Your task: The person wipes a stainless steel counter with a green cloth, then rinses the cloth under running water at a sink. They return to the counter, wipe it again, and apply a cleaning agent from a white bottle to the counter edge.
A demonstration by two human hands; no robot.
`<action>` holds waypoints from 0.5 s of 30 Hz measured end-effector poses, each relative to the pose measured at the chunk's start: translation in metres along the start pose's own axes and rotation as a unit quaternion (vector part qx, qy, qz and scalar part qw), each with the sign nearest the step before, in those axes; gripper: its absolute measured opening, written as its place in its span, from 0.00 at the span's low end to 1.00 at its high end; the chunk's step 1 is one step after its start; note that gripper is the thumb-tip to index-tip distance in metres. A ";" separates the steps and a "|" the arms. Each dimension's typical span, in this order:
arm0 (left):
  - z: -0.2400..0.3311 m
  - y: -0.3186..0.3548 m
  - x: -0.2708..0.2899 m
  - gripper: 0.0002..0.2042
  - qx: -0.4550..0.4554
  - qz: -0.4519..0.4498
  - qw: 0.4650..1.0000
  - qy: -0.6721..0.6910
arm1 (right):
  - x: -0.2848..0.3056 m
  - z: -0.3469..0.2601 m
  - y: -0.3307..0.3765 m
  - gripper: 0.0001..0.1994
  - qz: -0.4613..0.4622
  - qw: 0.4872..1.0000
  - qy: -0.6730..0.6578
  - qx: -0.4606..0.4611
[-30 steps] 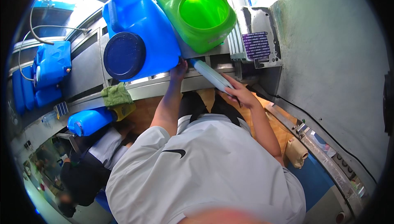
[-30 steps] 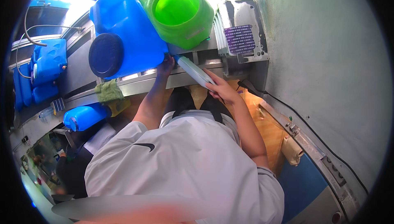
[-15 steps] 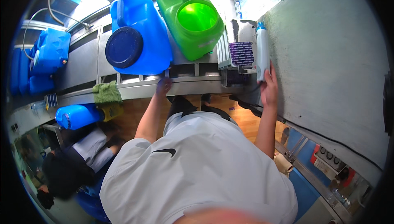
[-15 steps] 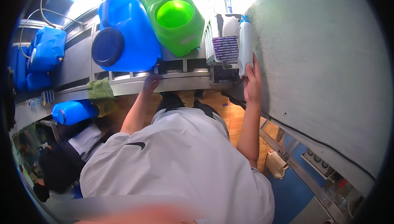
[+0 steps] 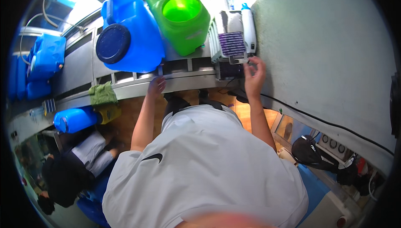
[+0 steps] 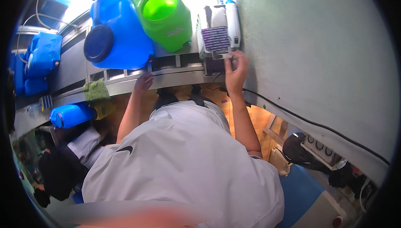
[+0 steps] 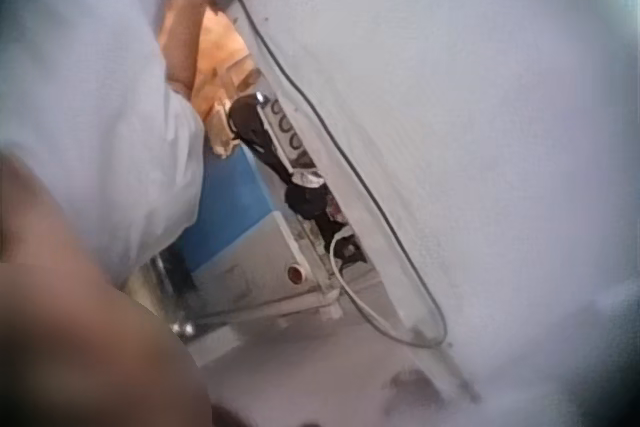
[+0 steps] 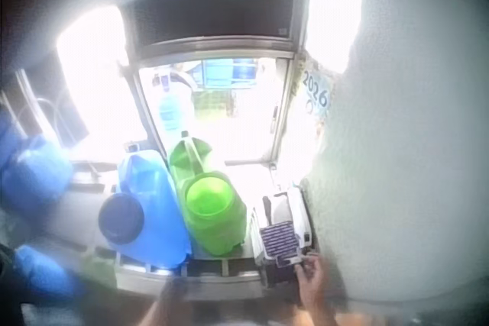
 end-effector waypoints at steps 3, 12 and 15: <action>-0.015 0.006 -0.055 0.16 0.016 -0.070 0.996 -0.047 | -0.007 0.014 0.031 0.11 -0.043 0.989 -0.053 -0.133; -0.012 0.064 -0.209 0.15 -0.025 -0.298 0.859 -0.415 | 0.039 -0.010 0.104 0.06 0.060 0.980 -0.074 -0.175; -0.016 0.082 -0.224 0.14 -0.031 -0.363 0.790 -0.494 | 0.056 -0.026 0.149 0.06 0.145 0.967 -0.116 -0.177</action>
Point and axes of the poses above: each hand's wrist, its own y-axis away from the middle knuckle, its own x-axis out of the back of the hand, z = x × y, the point moved 7 cm from there along -y, towards the middle knuckle, and after that the axes turned 5 degrees about -y, right-handed, at the moved point
